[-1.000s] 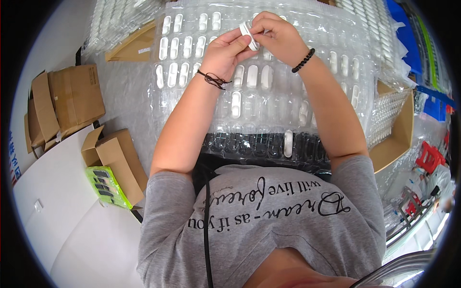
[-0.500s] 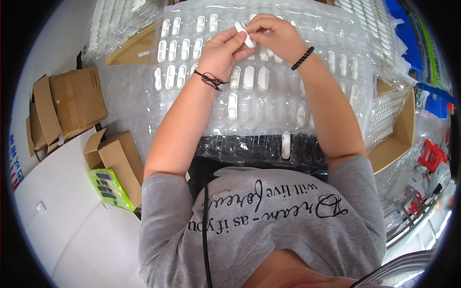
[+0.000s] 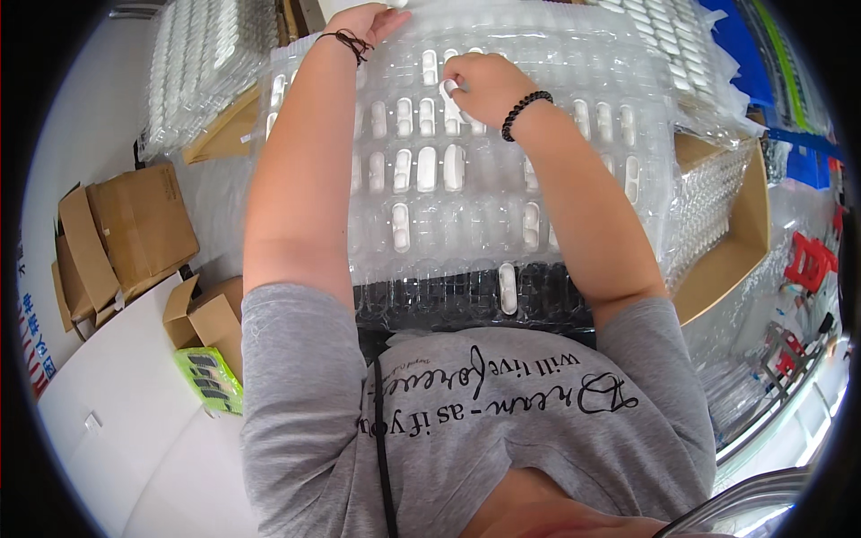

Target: The person places small white plastic components into a blister packaging tray by hand.

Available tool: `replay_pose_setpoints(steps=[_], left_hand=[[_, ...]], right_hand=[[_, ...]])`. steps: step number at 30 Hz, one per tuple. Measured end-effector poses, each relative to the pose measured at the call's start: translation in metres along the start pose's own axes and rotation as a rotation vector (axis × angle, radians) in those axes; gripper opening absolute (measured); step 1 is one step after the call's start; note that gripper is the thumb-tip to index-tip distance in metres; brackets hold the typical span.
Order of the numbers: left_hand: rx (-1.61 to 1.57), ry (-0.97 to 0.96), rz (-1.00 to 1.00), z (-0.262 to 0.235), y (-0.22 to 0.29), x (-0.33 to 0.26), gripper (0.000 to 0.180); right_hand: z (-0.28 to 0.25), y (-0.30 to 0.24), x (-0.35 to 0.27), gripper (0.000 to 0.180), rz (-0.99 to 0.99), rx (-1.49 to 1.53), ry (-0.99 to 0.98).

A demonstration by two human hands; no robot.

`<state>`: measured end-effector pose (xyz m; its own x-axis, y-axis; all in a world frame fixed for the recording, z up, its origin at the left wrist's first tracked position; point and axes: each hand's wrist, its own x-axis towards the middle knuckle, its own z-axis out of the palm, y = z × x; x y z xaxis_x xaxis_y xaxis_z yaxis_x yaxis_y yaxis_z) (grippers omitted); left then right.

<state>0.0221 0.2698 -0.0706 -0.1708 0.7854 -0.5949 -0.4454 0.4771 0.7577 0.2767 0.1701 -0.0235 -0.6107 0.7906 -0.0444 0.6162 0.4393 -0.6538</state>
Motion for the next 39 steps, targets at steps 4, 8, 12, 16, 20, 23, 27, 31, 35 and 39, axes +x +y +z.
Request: replay_pose_setpoints(steps=[4,8,12,16,20,23,27,31,35,39], left_hand=[[0.232,0.047,0.232,0.003,-0.003,-0.034,0.017],[0.576,-0.179,0.25,0.049,-0.006,-0.148,0.037],[0.414,-0.304,0.126,0.045,-0.037,-0.198,0.037],[0.144,-0.15,0.039,0.016,-0.048,-0.209,0.038],[-0.035,-0.044,-0.083,-0.021,-0.056,-0.224,0.032],[-0.161,-0.195,-0.063,-0.033,-0.066,-0.232,0.033],[-0.117,-0.212,-0.064,-0.038,-0.07,-0.23,0.033],[-0.096,-0.223,-0.074,-0.036,-0.072,-0.23,0.035],[-0.111,-0.243,-0.064,-0.042,-0.073,-0.233,0.035],[0.06,-0.316,0.028,-0.035,-0.076,-0.239,0.036]], right_hand=[[-0.009,-0.016,0.001,0.015,0.117,0.244,0.081],[-0.012,-0.01,0.004,0.023,0.233,0.774,0.249],[-0.01,-0.02,0.003,0.027,0.136,0.931,0.184],[-0.001,-0.026,-0.004,0.022,0.111,0.786,0.03],[-0.018,-0.036,-0.02,0.026,-0.183,0.062,-0.491],[-0.016,-0.055,-0.045,0.038,-0.166,-0.155,-0.628],[-0.003,-0.07,-0.043,0.039,-0.141,-0.35,-0.641],[-0.004,-0.055,-0.038,0.034,-0.183,-0.281,-0.705],[-0.01,-0.049,-0.039,0.025,-0.259,-0.044,-0.616],[-0.019,-0.055,-0.033,0.02,-0.137,0.348,-0.539]])
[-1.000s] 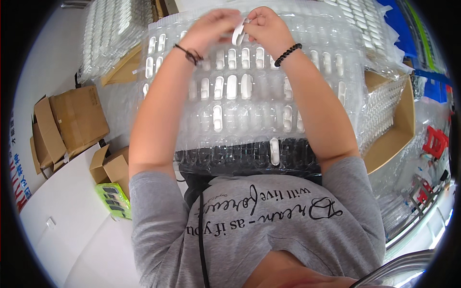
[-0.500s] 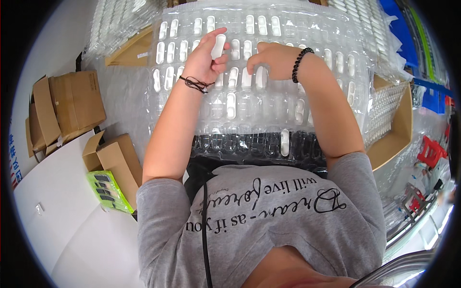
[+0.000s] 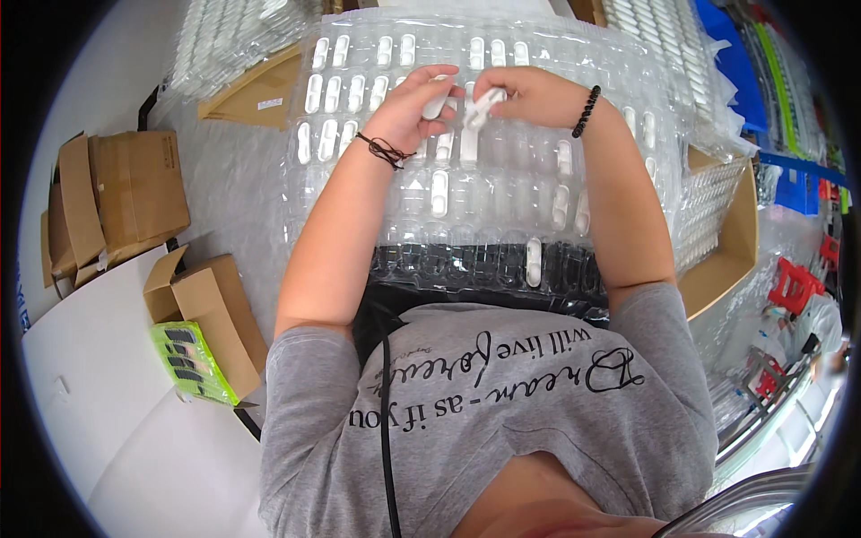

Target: The person places small white plastic components into a blister packaging tray by hand.

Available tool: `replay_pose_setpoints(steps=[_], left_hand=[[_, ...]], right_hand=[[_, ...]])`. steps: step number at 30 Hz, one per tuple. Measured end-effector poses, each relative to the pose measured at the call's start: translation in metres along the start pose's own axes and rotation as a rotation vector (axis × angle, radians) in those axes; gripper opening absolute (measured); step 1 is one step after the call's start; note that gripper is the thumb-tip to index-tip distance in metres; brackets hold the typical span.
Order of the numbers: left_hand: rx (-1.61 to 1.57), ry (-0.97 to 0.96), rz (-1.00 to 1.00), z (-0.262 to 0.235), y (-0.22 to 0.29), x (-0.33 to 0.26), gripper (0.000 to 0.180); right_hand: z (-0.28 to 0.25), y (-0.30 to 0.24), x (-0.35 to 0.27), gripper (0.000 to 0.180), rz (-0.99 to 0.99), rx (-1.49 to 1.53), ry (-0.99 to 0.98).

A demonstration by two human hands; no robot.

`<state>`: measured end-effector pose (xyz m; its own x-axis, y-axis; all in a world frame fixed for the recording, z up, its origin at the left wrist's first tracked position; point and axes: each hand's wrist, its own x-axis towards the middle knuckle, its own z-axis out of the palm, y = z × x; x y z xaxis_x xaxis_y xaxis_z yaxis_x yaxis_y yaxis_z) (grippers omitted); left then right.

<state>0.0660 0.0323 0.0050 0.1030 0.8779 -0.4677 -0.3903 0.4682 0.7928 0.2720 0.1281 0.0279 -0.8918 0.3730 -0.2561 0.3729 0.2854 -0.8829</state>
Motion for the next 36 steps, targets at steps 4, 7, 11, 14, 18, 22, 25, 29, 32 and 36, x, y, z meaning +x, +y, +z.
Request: replay_pose_setpoints(steps=[4,7,11,14,18,22,25,29,32,36], left_hand=[[0.129,-0.06,0.003,0.009,0.003,-0.01,0.041],[0.027,-0.079,-0.003,0.002,0.002,-0.007,0.038],[-0.19,-0.04,0.007,0.0,0.004,-0.003,0.033],[-0.267,-0.019,-0.012,-0.008,0.005,0.003,0.028],[-0.323,0.005,-0.021,-0.011,0.003,0.006,0.026],[-0.31,0.046,-0.047,-0.01,0.003,0.008,0.024],[-0.294,0.07,-0.07,-0.012,0.0,0.012,0.023],[-0.275,0.109,0.002,-0.009,-0.003,0.013,0.024],[-0.286,0.084,0.009,-0.011,-0.001,0.013,0.025],[-0.354,0.071,0.008,-0.003,0.004,0.01,0.028]], right_hand=[[0.01,0.003,0.015,0.019,0.033,0.271,0.226],[0.02,0.003,0.022,0.018,-0.015,0.258,0.344],[0.025,0.007,0.027,0.018,-0.298,-0.019,0.583],[0.024,0.007,0.027,0.02,-0.303,-0.093,0.59],[0.025,0.003,0.027,0.018,-0.438,-0.188,0.641],[0.025,0.004,0.027,0.019,-0.405,-0.223,0.624],[0.024,0.007,0.028,0.018,-0.396,-0.213,0.603],[0.025,0.008,0.029,0.016,-0.443,-0.355,0.707],[0.022,0.001,0.025,0.013,-0.386,-0.262,0.667],[0.025,0.007,0.027,0.013,-0.379,-0.131,0.633]])
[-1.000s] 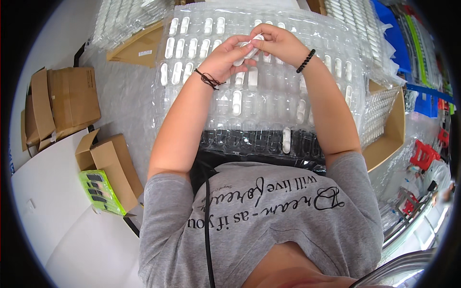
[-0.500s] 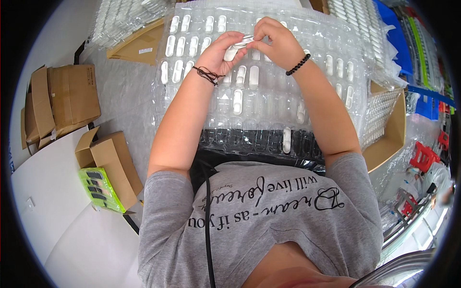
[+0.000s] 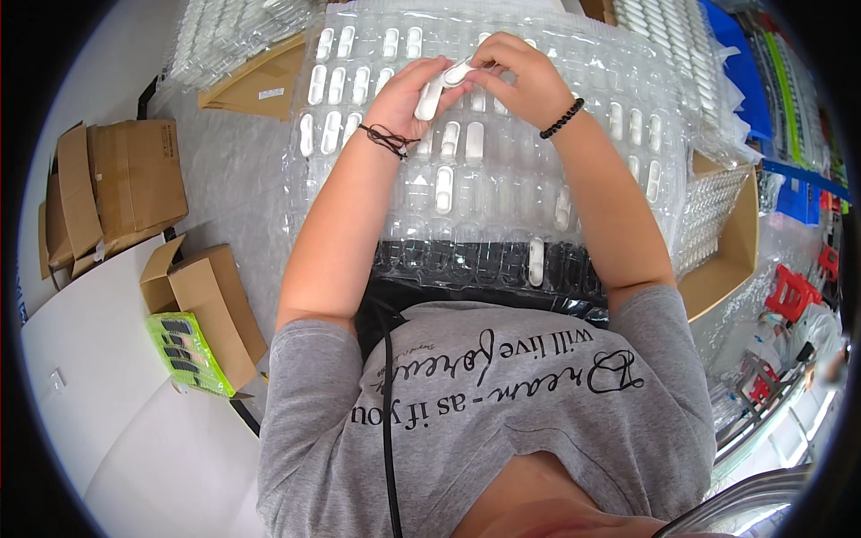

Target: The person places small white plastic components into a blister packaging tray by hand.

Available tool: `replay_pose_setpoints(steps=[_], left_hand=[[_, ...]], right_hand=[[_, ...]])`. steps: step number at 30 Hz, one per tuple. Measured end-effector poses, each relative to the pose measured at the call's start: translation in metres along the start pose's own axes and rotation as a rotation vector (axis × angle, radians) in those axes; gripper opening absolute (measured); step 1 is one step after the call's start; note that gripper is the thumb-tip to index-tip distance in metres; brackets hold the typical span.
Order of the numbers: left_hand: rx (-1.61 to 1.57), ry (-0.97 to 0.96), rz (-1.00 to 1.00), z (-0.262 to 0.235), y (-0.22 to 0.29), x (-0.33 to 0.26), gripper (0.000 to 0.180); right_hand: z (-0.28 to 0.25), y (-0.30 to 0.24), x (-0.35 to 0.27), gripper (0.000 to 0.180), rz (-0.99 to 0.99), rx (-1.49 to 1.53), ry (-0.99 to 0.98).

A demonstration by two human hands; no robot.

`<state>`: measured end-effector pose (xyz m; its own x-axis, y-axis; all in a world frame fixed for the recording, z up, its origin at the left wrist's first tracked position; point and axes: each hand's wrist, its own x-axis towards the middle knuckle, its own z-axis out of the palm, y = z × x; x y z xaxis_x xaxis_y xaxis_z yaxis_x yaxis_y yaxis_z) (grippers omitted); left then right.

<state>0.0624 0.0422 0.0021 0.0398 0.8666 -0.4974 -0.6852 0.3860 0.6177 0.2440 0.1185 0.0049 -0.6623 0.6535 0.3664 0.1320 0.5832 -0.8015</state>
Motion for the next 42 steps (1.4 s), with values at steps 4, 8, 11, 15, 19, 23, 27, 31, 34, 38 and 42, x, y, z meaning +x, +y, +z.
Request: replay_pose_setpoints(steps=[4,8,11,15,19,23,27,31,34,38,42], left_hand=[[0.132,0.018,-0.04,0.003,0.005,-0.006,0.035],[0.267,-0.071,-0.018,-0.006,0.003,-0.003,0.037],[0.245,-0.073,0.002,-0.004,-0.002,-0.001,0.038],[0.319,-0.052,-0.072,-0.001,0.003,-0.005,0.037],[0.169,-0.235,-0.041,-0.011,0.004,0.001,0.035],[0.106,-0.236,-0.032,-0.011,0.001,0.005,0.037],[0.116,-0.111,-0.036,-0.004,0.004,-0.004,0.027],[0.125,0.02,0.136,-0.003,0.002,0.0,0.029],[0.127,-0.034,0.173,-0.001,0.002,0.001,0.032],[0.143,-0.16,0.034,-0.014,0.005,0.004,0.033],[0.042,-0.217,-0.061,-0.013,0.006,0.001,0.036]], right_hand=[[0.007,0.008,-0.001,0.013,0.084,0.078,0.056],[0.014,0.009,-0.001,0.016,0.08,0.048,0.175],[0.007,0.011,-0.002,0.016,0.172,0.077,0.033],[0.009,0.009,-0.003,0.013,0.226,0.198,0.025],[0.005,0.014,-0.002,0.012,0.19,0.248,0.026],[0.011,0.011,-0.003,0.015,0.131,0.275,0.003],[0.012,0.009,-0.003,0.017,0.137,0.172,-0.06],[0.006,0.002,-0.003,0.023,0.419,0.453,-0.172],[0.01,0.012,-0.005,0.025,0.448,0.432,-0.071],[0.008,0.004,-0.002,0.024,0.41,0.237,0.07],[0.003,0.012,0.001,0.024,0.156,0.199,0.142]])
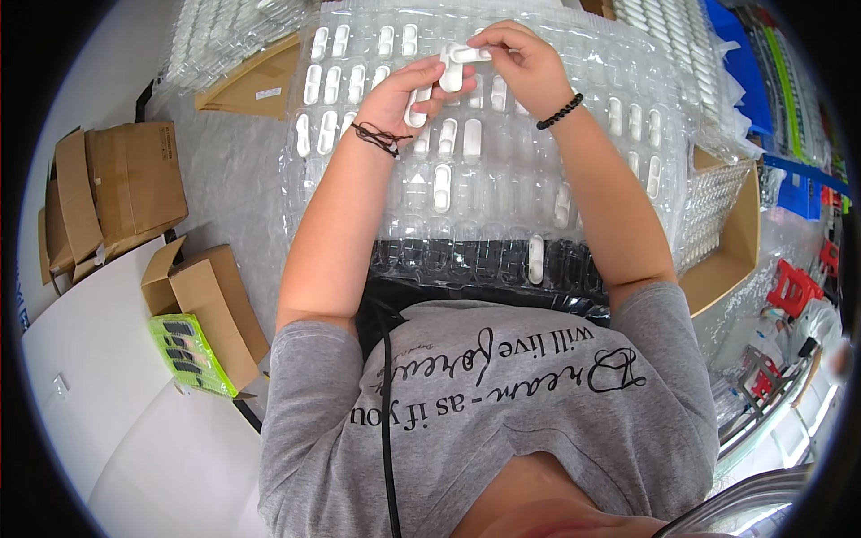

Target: The person places small white plastic components into a blister packaging tray by hand.

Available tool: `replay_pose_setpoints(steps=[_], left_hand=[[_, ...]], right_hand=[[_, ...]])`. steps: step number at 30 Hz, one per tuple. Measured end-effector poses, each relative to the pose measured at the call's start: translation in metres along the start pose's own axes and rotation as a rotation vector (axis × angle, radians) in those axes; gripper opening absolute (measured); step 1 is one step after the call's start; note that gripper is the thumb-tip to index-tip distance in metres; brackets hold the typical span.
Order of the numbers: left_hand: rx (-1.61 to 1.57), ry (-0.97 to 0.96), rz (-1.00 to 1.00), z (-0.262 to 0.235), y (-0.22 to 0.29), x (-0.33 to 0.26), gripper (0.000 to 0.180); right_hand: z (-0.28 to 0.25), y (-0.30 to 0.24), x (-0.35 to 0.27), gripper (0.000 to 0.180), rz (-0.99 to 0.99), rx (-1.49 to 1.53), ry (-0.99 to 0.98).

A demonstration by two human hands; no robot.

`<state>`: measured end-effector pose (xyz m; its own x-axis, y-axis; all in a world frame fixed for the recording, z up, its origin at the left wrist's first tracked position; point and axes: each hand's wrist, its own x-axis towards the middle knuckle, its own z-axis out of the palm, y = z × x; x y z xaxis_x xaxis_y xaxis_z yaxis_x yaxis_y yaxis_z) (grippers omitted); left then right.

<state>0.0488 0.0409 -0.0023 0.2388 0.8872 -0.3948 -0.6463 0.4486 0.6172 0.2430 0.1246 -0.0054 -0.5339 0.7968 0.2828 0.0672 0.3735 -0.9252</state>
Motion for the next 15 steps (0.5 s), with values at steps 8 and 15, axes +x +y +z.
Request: replay_pose_setpoints(steps=[8,15], left_hand=[[0.105,-0.1,0.064,0.008,0.001,-0.004,0.044],[0.334,0.17,0.102,0.019,-0.007,0.0,0.034]], right_hand=[[0.007,0.002,-0.003,0.021,-0.101,0.089,-0.094],[0.009,0.007,-0.006,0.02,0.3,0.129,-0.019]])
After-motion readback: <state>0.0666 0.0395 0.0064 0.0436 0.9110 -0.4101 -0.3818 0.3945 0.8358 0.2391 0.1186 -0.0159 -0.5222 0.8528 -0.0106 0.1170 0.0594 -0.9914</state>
